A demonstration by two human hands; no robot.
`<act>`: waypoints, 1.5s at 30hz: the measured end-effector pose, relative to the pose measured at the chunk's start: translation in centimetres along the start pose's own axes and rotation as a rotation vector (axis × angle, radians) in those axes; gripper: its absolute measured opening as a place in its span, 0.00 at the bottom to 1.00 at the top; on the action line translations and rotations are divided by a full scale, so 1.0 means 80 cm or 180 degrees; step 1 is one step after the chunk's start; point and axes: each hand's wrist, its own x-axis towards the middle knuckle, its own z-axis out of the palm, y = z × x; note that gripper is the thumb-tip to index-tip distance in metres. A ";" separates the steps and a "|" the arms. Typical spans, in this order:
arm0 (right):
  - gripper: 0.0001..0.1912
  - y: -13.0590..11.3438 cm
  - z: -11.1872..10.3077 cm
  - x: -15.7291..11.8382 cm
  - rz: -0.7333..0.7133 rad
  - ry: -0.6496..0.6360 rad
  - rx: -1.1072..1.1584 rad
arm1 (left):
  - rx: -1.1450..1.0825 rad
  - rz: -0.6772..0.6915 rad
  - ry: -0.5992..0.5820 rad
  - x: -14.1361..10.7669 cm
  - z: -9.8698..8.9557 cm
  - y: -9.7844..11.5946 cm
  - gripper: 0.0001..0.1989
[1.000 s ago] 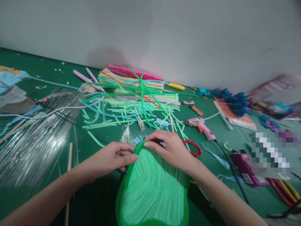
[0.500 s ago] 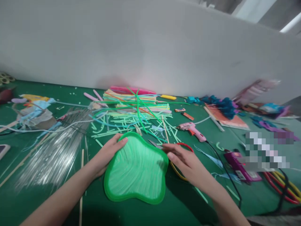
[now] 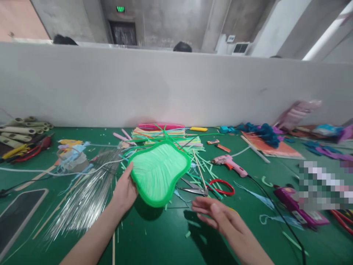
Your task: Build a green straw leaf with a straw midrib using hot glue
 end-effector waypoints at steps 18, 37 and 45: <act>0.24 -0.024 0.053 0.046 -0.0384 -0.0326 0.0898 | 0.0225 -0.0545 -0.0366 -0.037 0.007 -0.007 0.16; 0.24 -0.014 0.091 0.052 -0.0150 -0.0242 0.0199 | 0.0741 -0.0059 -0.0557 -0.060 0.016 -0.027 0.40; 0.24 -0.013 0.085 0.054 -0.0139 -0.0380 0.0106 | 0.0781 -0.0030 -0.0468 -0.061 0.016 -0.029 0.39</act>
